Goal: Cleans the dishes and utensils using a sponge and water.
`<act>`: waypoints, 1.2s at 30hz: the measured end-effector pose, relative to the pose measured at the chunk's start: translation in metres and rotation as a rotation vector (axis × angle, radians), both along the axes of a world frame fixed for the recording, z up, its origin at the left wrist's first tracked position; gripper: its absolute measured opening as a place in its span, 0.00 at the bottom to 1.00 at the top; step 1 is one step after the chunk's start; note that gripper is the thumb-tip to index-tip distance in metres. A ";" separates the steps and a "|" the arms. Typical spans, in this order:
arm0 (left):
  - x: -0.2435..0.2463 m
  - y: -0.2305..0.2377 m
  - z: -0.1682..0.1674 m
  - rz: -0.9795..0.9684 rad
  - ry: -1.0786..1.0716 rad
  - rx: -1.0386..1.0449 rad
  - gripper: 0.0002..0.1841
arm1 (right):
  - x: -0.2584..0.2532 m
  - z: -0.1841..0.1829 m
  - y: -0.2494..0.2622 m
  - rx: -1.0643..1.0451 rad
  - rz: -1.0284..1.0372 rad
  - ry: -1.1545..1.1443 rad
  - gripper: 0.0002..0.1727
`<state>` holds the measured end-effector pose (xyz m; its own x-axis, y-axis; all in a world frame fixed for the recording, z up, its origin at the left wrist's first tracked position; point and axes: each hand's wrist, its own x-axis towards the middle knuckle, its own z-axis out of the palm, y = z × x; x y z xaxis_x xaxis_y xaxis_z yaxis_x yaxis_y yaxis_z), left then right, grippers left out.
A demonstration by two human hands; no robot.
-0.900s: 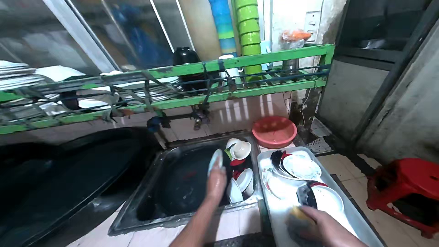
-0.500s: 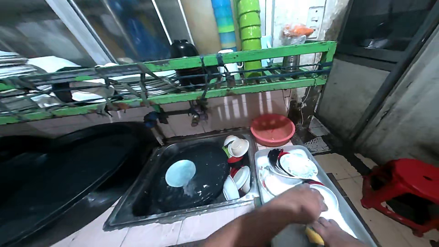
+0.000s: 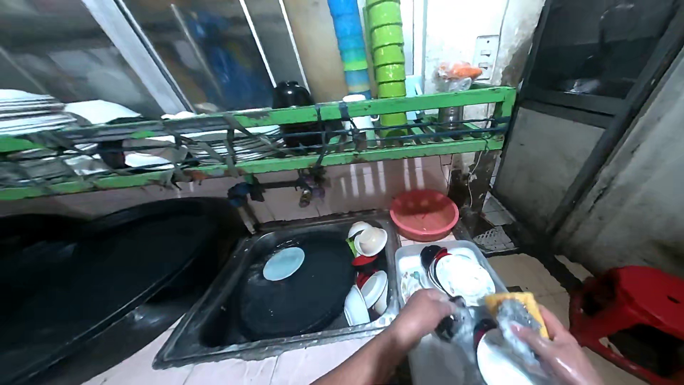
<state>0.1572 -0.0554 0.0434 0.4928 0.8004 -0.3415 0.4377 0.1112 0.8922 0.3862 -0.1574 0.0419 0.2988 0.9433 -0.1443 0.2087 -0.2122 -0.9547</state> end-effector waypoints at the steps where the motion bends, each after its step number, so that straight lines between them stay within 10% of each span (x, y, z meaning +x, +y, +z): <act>1: 0.003 -0.007 -0.001 0.140 -0.153 -0.107 0.15 | -0.011 0.006 0.006 0.073 -0.061 -0.043 0.41; 5: 0.024 -0.053 0.003 0.258 -0.333 0.006 0.18 | -0.062 0.012 0.024 0.307 0.102 -0.257 0.46; 10: 0.015 -0.068 0.001 0.189 -0.487 0.279 0.22 | -0.058 0.004 0.073 0.014 -0.018 0.172 0.28; 15: -0.011 -0.043 0.003 0.068 -0.118 0.436 0.14 | -0.089 0.019 0.038 0.297 0.179 -0.220 0.41; 20: -0.005 -0.046 0.007 0.345 -0.566 0.010 0.22 | -0.070 0.000 0.063 0.111 -0.034 0.277 0.32; 23: 0.011 -0.030 0.002 0.713 -0.935 -0.163 0.19 | -0.098 -0.003 0.044 0.365 -0.076 0.111 0.42; 27: 0.012 -0.030 0.000 0.730 -0.918 -0.214 0.18 | -0.087 -0.013 0.068 0.238 -0.130 0.184 0.35; 33: 0.021 -0.016 0.009 0.845 -0.758 -0.240 0.17 | -0.100 -0.006 0.064 0.639 0.105 -0.613 0.29; 36: 0.017 -0.007 0.028 0.964 -0.997 -0.440 0.14 | -0.098 -0.034 0.067 0.884 0.180 -0.561 0.28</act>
<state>0.1740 -0.0621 0.0710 0.0098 0.8738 -0.4862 -0.7320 0.3375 0.5919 0.2879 -0.0902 0.0077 -0.0453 0.6823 0.7297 0.6265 0.5883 -0.5113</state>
